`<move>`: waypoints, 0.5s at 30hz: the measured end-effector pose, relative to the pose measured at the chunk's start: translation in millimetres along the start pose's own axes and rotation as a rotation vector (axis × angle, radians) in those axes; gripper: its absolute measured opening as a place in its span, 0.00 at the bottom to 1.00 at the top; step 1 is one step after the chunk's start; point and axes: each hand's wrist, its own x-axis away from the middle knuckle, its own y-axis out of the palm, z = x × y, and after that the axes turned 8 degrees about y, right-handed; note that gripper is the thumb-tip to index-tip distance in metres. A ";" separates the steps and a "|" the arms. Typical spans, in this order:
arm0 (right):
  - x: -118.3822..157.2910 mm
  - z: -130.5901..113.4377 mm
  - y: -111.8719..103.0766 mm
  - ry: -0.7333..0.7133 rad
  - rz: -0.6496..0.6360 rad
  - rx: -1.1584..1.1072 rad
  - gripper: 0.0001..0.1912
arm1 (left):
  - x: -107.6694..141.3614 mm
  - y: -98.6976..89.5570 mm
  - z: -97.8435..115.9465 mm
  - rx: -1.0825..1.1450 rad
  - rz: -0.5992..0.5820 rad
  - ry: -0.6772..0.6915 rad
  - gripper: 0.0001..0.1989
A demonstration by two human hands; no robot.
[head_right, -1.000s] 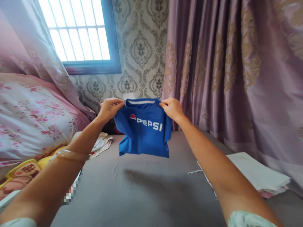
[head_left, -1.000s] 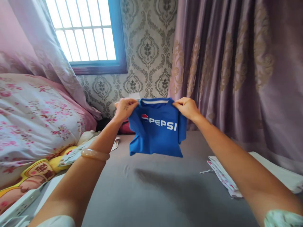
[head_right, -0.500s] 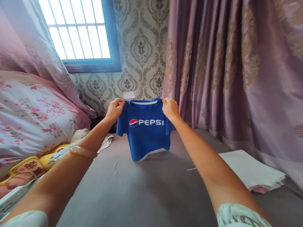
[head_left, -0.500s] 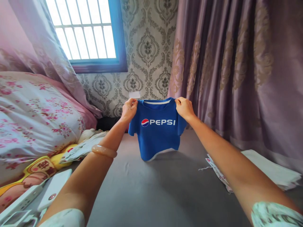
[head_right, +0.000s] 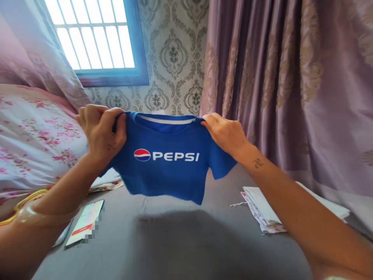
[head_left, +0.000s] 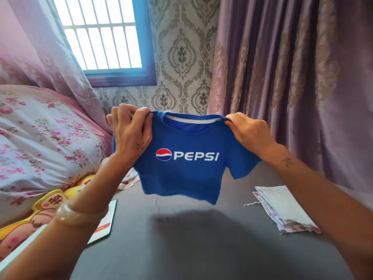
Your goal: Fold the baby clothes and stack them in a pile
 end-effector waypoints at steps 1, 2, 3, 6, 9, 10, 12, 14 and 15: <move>-0.9 3.0 -6.4 -0.037 -0.056 -0.043 0.24 | -0.8 -6.3 -2.3 0.001 -0.021 0.029 0.11; -2.5 5.7 -11.0 -0.063 -0.123 -0.100 0.23 | -1.3 -10.4 -4.4 -0.001 -0.047 0.053 0.11; -4.6 7.8 -13.4 -0.075 -0.197 -0.167 0.22 | -1.3 -12.3 -6.3 -0.004 -0.081 0.067 0.12; -10.9 12.7 -3.9 -0.049 -0.427 -0.365 0.20 | 4.2 -2.9 -12.4 0.002 -0.254 0.054 0.13; -9.9 18.5 33.9 -0.015 -0.670 -0.498 0.21 | 24.7 27.0 -20.3 0.051 -0.539 -0.015 0.13; -6.5 20.9 51.8 -0.008 -0.751 -0.519 0.22 | 35.9 40.2 -22.7 0.070 -0.644 -0.047 0.13; 6.3 25.2 92.1 0.018 -0.895 -0.511 0.21 | 65.0 68.9 -25.5 0.100 -0.819 -0.131 0.12; 26.9 27.1 133.6 0.046 -0.984 -0.449 0.18 | 100.7 96.9 -24.2 0.142 -0.967 -0.201 0.12; 39.5 26.6 153.1 0.065 -1.006 -0.411 0.16 | 119.7 109.6 -22.1 0.153 -1.020 -0.225 0.12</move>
